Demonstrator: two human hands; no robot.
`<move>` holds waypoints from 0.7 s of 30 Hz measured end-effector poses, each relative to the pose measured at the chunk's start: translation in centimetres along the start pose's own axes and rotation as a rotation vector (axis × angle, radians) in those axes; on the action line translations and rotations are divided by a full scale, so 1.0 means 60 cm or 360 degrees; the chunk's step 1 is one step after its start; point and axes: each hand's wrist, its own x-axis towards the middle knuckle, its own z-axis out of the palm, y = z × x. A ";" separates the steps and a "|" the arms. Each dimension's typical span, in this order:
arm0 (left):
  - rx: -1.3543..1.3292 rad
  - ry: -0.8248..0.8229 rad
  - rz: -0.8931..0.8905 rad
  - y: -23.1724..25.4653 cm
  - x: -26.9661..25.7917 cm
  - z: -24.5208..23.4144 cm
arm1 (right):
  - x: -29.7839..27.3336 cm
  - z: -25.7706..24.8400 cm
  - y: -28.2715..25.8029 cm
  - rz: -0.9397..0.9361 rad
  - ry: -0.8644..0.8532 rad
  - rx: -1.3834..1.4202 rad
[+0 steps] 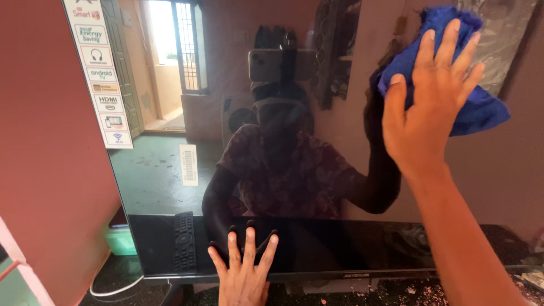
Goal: The person wipes the front screen of a television with a blue cloth and a patterned cloth, using one hand to steady the television at the top and side while the other hand wipes the glass surface.
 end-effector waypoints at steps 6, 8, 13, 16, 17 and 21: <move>-0.0062 0.0103 0.0045 -0.003 0.001 -0.007 | -0.020 0.050 -0.097 -0.0442 -0.0093 -0.0054; -0.0100 0.0151 0.0061 -0.006 -0.001 -0.005 | -0.035 0.056 -0.140 -0.0704 -0.0157 0.0099; -0.0138 0.0173 0.0088 -0.011 -0.003 -0.001 | -0.060 0.044 -0.164 -0.1017 -0.0435 0.0246; -0.0162 0.0234 0.0102 -0.010 -0.005 0.006 | -0.031 0.023 -0.089 -0.0708 -0.0570 -0.0058; -0.0162 0.0291 0.0118 -0.009 -0.006 0.009 | -0.023 0.003 -0.050 -0.0459 -0.0718 -0.0114; -0.0093 0.0458 0.0122 -0.009 -0.002 0.017 | 0.001 -0.026 0.070 -0.0211 -0.0085 -0.0228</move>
